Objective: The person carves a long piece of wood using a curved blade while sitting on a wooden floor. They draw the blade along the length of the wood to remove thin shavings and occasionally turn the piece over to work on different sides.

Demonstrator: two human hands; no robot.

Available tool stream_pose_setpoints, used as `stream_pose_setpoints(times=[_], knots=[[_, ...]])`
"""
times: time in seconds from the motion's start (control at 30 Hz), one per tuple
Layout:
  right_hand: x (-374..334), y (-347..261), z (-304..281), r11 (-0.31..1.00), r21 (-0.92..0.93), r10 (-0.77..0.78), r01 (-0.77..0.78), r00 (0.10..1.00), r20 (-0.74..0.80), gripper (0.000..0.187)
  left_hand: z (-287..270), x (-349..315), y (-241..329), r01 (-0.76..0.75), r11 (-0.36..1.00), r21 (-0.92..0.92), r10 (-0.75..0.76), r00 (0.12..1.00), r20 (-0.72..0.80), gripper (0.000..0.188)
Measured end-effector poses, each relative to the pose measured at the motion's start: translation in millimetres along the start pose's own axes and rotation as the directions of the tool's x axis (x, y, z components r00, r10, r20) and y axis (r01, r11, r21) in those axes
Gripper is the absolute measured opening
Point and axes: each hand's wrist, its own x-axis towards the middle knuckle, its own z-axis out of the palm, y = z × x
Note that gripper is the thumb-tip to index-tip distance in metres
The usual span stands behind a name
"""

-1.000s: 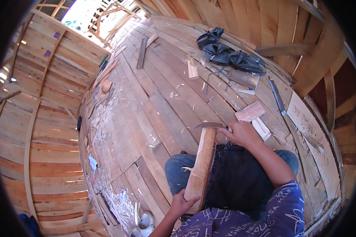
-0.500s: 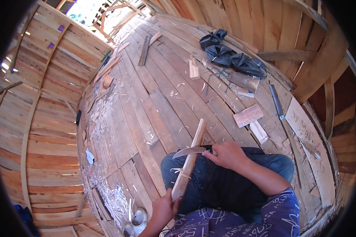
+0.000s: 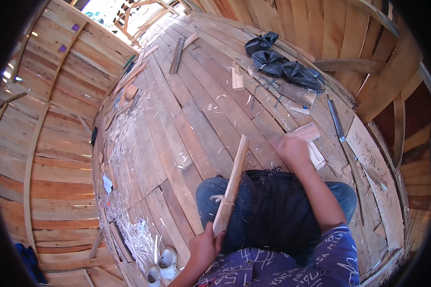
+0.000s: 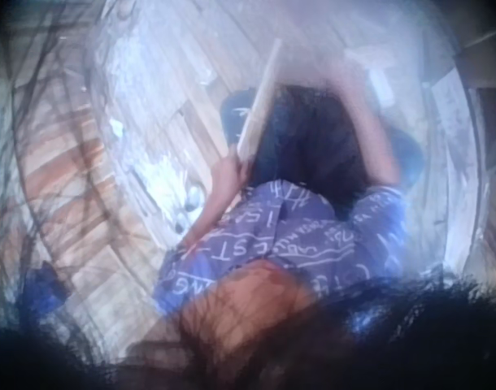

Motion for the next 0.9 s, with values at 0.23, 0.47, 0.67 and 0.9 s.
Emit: stream_pose_setpoints(times=[0.23, 0.47, 0.67, 0.9], knots=[[20, 117, -53, 0.902, 0.232, 0.409, -0.364, 0.893, -0.188, 0.059, 11, -17, -12, 0.023, 0.999, -0.023, -0.022, 0.999, 0.042, 0.036], [-47, -29, -42, 0.949, 0.211, -0.247, 0.234, 0.968, 0.037, 0.058, 10, -13, -11, 0.035, 0.998, -0.061, -0.033, 0.999, 0.031, 0.038], [-77, -52, -31, 0.902, 0.182, -0.42, 0.39, 0.89, 0.175, 0.061, 15, -14, -6, -0.018, 0.997, -0.08, 0.017, 1.0, -0.023, 0.037], [-53, -32, 3, 0.892, 0.082, -0.45, 0.444, 0.889, 0.087, 0.066, 19, -17, -6, -0.005, 0.996, -0.094, 0.001, 0.999, -0.05, 0.034]])
